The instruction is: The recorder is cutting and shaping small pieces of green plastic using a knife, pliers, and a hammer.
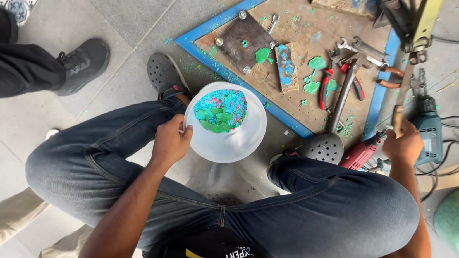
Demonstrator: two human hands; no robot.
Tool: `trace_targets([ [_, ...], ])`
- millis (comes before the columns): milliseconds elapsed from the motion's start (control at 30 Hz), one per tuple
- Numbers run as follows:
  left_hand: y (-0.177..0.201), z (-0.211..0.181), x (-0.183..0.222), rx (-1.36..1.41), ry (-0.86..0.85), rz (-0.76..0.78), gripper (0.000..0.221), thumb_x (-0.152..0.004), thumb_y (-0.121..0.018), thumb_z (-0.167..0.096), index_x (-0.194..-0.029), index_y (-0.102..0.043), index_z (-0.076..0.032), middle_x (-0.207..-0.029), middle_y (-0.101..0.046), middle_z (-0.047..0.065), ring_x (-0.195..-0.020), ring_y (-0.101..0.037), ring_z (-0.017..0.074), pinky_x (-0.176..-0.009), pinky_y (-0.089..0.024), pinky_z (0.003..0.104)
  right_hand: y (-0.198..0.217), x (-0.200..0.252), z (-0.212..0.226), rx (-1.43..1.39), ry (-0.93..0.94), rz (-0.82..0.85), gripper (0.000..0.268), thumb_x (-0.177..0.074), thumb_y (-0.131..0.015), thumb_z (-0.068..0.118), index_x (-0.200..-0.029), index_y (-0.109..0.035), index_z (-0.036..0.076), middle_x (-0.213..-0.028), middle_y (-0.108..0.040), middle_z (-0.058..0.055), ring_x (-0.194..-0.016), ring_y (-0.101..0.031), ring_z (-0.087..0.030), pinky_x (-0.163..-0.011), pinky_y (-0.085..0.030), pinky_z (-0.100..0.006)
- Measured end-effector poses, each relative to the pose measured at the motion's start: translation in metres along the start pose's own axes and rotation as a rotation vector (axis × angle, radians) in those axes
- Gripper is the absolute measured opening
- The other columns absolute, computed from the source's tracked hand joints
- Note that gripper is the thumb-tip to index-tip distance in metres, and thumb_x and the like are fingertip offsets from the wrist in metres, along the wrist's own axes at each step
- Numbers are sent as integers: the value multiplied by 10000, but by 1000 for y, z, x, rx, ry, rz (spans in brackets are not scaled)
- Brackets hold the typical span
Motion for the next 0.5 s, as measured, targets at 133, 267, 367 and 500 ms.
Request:
trace_targets([
  [133, 13, -5, 3, 54, -91, -56, 194, -917, -721, -179, -1070, -690, -64, -869, -761, 148, -785, -767, 312, -699, -586, 413, 24, 22, 6, -144, 14, 11, 441, -942, -806, 185, -1313, -677, -14, -1183, -743, -192, -1101, -728, -305, -928, -558, -403],
  [267, 50, -4, 7, 39, -154, -123, 236, -898, -749, -196, -1078, -688, -55, -833, -754, 144, -761, -764, 294, -672, -582, 410, 68, 58, 17, -242, -38, -35, 406, -989, -779, 208, -1311, -685, -19, -1160, -756, -171, -1096, -737, -264, -932, -561, -361],
  [367, 89, 4, 11, 33, -12, -55, 243, -947, -717, -186, -1143, -677, -47, -786, -734, 117, -643, -732, 217, -603, -567, 379, 99, 99, 11, -415, -134, -80, 400, -992, -760, 227, -1306, -677, -5, -1146, -756, -137, -1067, -734, -211, -912, -560, -323],
  [500, 154, 33, 10, 351, -22, -197, 187, -1010, -683, -55, -1171, -650, 35, -876, -716, 100, -689, -688, 135, -604, -566, 288, 127, 168, -4, -507, -184, -96, 420, -975, -726, 241, -1316, -652, 7, -1132, -745, -143, -1027, -723, -211, -876, -541, -331],
])
Point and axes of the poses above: each hand's wrist, its own x-axis away from the middle knuckle, its own y-axis out of the back of the hand, z = x × y, the point moved 5 cm from there along -x, towards the middle knuckle
